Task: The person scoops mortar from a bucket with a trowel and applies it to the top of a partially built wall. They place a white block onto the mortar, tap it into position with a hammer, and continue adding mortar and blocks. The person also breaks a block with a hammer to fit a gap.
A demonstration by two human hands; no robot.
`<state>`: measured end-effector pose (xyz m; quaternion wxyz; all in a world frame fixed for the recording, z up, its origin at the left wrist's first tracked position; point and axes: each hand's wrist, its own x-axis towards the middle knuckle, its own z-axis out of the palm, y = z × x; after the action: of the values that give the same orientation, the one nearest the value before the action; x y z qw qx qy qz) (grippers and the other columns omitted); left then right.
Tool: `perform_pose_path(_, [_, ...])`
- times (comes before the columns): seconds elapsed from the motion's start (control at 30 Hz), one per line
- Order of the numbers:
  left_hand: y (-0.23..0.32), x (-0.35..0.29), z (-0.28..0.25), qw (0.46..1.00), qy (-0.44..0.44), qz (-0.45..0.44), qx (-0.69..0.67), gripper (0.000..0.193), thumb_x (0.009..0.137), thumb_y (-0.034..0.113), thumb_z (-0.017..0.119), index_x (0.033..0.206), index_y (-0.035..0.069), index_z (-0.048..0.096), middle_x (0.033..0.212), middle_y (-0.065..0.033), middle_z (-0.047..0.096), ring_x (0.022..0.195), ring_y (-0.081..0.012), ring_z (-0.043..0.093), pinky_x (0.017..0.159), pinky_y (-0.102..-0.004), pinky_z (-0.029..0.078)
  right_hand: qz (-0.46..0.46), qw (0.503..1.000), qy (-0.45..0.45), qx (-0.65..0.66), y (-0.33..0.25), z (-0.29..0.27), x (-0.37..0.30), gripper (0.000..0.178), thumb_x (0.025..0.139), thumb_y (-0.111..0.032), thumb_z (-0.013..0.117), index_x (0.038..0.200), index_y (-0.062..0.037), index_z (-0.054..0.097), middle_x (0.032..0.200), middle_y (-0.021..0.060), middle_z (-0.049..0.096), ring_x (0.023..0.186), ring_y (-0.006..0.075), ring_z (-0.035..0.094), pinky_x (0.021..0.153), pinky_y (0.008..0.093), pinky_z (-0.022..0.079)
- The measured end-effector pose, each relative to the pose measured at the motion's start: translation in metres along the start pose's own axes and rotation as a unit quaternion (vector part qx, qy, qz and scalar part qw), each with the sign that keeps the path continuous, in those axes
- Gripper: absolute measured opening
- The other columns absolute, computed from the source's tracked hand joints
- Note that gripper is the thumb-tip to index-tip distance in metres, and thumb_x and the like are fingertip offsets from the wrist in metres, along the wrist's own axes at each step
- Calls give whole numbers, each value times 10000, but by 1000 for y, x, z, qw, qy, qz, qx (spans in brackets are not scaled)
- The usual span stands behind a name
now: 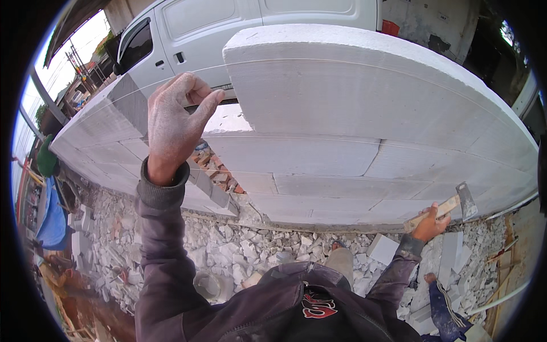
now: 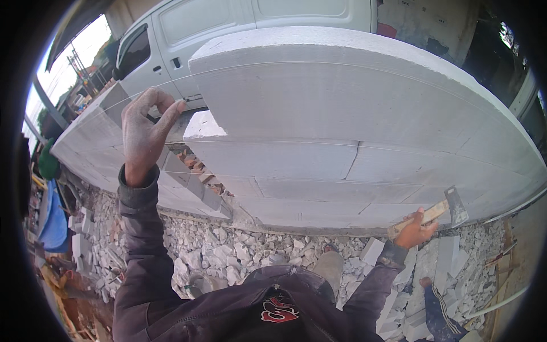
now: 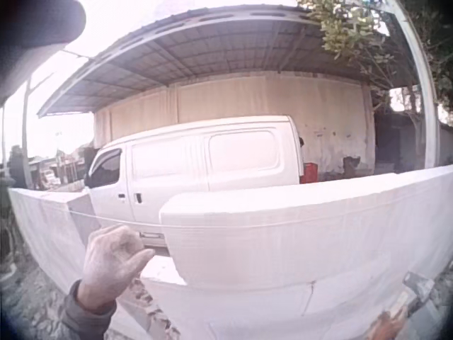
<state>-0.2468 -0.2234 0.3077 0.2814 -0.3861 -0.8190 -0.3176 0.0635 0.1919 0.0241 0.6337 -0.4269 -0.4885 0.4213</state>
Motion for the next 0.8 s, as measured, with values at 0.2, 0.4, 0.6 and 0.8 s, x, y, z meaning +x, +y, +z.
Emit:
perform_pose_path(0.2, [-104,-29,98,984,-171,56,-2,1049,608,666,849,1359,23,499,1337,-226,531,1313,-380,464,1132,-476,350,20,999,-35,26,6,-19,-34,366,920,-41,667,1205,13,443,883,105,591,619,144,564,512,304,485])
perform_pose_path(0.4, [-113,15,131,930,-364,0,-49,1420,444,781,860,1495,-15,332,1480,-310,395,1419,-463,330,1199,-513,260,20,995,-87,34,2,-8,-66,455,909,18,645,1298,25,409,981,108,597,730,145,585,606,303,494])
perform_pose_path(0.6, [-110,20,135,920,-378,-29,-99,1458,413,691,930,1512,-24,291,1412,-348,459,1379,-497,380,1192,-484,291,-4,985,-174,-16,-11,19,-106,501,928,-41,643,1367,45,417,1063,110,578,777,135,562,631,276,482])
perform_pose_path(0.8, [-109,16,142,933,-322,-31,-155,1179,501,474,985,1417,-33,442,1334,-261,542,1283,-388,493,1106,-396,391,-106,972,-208,-14,-29,69,-120,474,932,-46,637,1348,108,469,1194,206,620,980,264,646,812,351,529])
